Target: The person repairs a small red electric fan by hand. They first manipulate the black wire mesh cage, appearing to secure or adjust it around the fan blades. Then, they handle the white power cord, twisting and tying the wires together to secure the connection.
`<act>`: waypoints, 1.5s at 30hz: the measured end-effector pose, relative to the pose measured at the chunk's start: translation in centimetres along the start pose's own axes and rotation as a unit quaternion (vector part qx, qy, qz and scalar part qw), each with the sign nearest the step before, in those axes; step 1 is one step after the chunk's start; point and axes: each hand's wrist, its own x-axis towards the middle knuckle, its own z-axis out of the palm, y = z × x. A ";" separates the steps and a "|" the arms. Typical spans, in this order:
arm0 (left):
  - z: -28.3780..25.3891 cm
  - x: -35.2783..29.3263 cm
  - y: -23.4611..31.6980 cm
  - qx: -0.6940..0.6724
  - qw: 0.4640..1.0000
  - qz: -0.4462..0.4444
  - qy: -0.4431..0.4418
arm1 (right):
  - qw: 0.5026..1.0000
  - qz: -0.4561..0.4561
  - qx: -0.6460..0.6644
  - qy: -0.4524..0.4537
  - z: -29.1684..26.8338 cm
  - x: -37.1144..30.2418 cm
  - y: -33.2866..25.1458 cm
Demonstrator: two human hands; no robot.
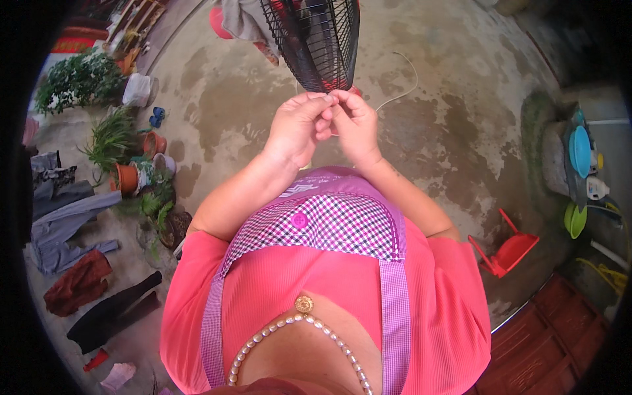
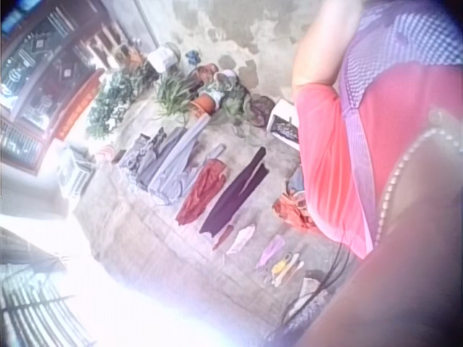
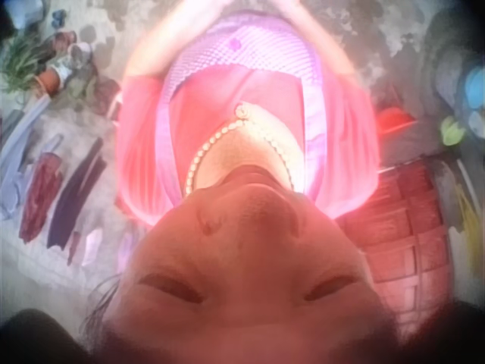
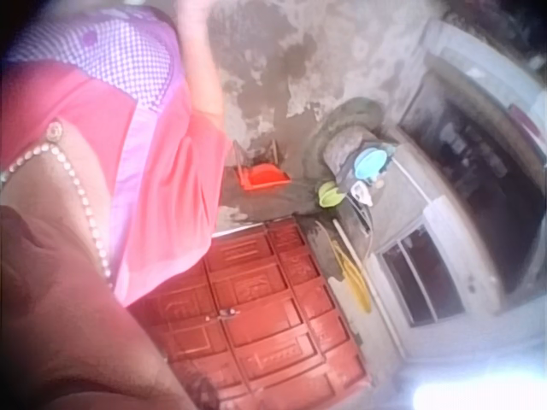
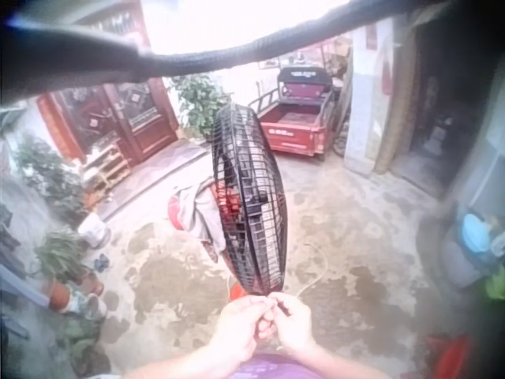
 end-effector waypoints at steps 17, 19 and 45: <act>-1.4 -0.3 -0.8 0.244 0.966 0.087 0.008 | 0.925 -0.165 -0.336 -0.061 -1.0 0.7 -4.5; -1.2 -0.1 -0.7 0.229 0.969 0.087 0.011 | 0.906 -0.191 -0.373 -0.060 -0.4 0.8 -5.0; -2.5 1.1 2.9 0.068 0.995 -0.002 0.071 | 0.669 -0.541 -0.499 -0.101 -0.3 4.5 -2.2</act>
